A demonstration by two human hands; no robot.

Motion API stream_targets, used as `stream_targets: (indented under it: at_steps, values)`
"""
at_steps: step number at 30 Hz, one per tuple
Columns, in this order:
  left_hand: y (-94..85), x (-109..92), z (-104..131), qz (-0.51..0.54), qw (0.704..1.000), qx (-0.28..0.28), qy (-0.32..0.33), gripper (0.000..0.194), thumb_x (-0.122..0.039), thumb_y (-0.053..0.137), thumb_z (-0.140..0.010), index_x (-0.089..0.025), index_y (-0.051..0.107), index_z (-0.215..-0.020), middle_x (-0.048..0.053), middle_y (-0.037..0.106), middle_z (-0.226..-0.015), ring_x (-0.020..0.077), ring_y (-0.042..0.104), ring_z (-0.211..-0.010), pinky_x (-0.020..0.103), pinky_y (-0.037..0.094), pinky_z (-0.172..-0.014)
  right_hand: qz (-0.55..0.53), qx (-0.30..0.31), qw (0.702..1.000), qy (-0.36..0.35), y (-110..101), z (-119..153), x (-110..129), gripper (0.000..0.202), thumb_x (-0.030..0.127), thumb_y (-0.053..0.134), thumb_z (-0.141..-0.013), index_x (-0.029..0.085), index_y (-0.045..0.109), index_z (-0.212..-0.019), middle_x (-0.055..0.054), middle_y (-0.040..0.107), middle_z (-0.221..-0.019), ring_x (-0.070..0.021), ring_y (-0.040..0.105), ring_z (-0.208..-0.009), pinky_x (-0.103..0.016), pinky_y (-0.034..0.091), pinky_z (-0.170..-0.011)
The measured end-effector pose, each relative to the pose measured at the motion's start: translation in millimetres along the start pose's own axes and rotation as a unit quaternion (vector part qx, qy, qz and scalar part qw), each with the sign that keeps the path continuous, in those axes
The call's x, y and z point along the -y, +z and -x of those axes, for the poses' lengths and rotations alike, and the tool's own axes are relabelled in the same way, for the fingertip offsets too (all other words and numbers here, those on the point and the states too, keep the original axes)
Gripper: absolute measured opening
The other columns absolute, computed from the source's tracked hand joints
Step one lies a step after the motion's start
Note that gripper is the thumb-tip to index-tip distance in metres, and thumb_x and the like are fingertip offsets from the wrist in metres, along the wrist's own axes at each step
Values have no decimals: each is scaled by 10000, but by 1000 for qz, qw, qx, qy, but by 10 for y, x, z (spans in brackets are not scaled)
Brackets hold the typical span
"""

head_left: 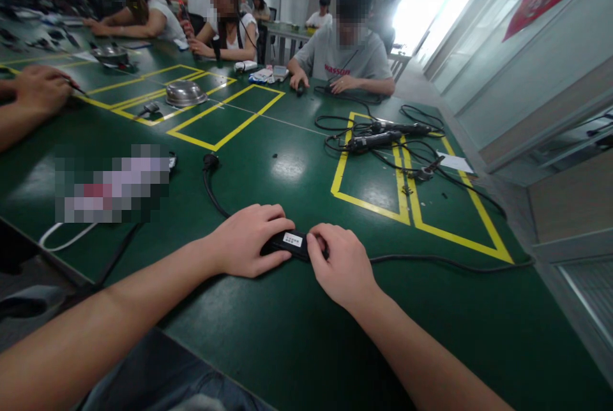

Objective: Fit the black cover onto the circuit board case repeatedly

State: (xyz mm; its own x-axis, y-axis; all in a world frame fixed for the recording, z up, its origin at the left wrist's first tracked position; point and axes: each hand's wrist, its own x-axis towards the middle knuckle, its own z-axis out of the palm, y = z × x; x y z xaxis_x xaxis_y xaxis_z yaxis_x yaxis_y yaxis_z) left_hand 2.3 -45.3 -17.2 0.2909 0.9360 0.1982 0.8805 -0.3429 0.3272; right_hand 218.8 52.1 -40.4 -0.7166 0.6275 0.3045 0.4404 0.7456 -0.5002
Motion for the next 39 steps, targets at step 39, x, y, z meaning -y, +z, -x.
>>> stream_targets:
  at_steps: [39]
  values:
    - [0, -1, -4, 1, 1000, 2, -5, 367, -473, 624, -989, -197, 687, -1223, 104, 675, -1110, 265, 683, -941, 395, 534, -818, -2, 9, 1000, 7, -15, -7, 17, 291, 293, 463, -1042, 222, 648, -829, -17, 607, -726, -193, 560, -709, -349, 334, -704]
